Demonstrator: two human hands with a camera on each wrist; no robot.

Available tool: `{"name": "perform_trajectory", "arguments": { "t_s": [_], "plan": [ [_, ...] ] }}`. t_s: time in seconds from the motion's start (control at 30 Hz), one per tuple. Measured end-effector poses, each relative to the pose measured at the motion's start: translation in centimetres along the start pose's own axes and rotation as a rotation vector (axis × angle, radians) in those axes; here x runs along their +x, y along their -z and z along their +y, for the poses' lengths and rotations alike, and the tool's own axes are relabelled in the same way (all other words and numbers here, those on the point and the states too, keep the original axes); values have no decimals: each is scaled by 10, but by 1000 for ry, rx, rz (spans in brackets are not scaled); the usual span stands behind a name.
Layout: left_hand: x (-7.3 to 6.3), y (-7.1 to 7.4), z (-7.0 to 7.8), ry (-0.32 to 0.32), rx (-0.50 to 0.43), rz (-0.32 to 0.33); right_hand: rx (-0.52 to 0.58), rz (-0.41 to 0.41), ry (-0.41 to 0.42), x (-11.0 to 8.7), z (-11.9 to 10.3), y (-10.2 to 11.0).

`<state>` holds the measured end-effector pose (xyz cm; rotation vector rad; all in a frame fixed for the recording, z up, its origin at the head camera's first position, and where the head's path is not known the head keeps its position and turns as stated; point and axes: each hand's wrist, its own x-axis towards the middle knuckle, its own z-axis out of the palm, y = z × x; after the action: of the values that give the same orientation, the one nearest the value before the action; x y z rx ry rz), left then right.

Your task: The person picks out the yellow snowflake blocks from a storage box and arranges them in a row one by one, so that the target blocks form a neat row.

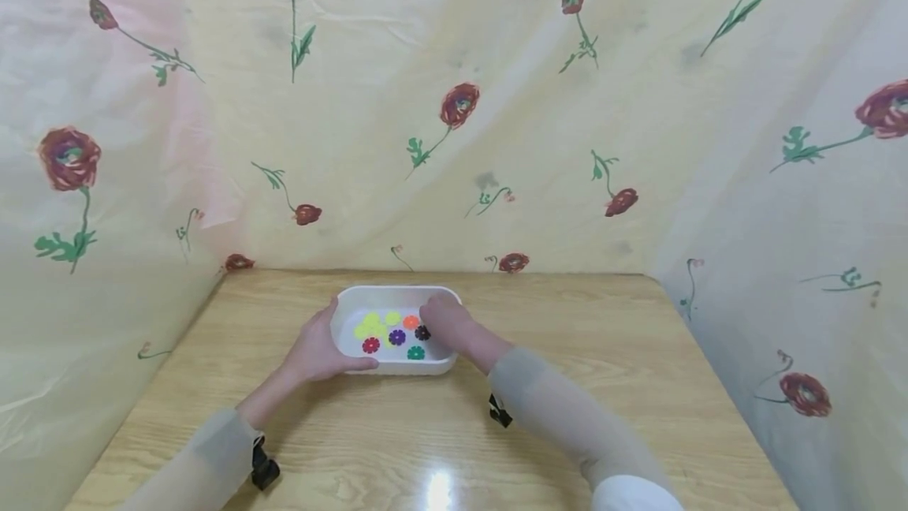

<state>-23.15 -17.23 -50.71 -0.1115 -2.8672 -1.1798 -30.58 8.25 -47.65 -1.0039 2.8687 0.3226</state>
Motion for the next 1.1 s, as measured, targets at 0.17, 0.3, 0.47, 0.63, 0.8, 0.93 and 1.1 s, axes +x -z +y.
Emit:
{"name": "perform_trajectory", "arguments": {
  "t_s": [0.17, 0.3, 0.47, 0.63, 0.8, 0.93, 1.1],
  "plan": [
    [1, -1, 0, 5, -23, -6, 50, 10, -9, 2, 5, -2],
    [2, 0, -1, -1, -35, -11, 126, 21, -11, 0, 8, 3],
    [3, 2, -3, -32, -46, -12, 318, 29, -43, -7, 18, 19],
    [7, 3, -4, -90, -66, 3, 441, 100, -85, -19, 36, 31],
    [8, 2, -6, -87, -73, -19, 413, 231, -48, -34, 60, 38],
    [10, 0, -6, -68, -87, -31, 354, 325, -23, -46, 80, 38],
    [12, -1, -6, -72, -83, -22, 380, 324, -27, -56, 97, 28]
  ]
}}
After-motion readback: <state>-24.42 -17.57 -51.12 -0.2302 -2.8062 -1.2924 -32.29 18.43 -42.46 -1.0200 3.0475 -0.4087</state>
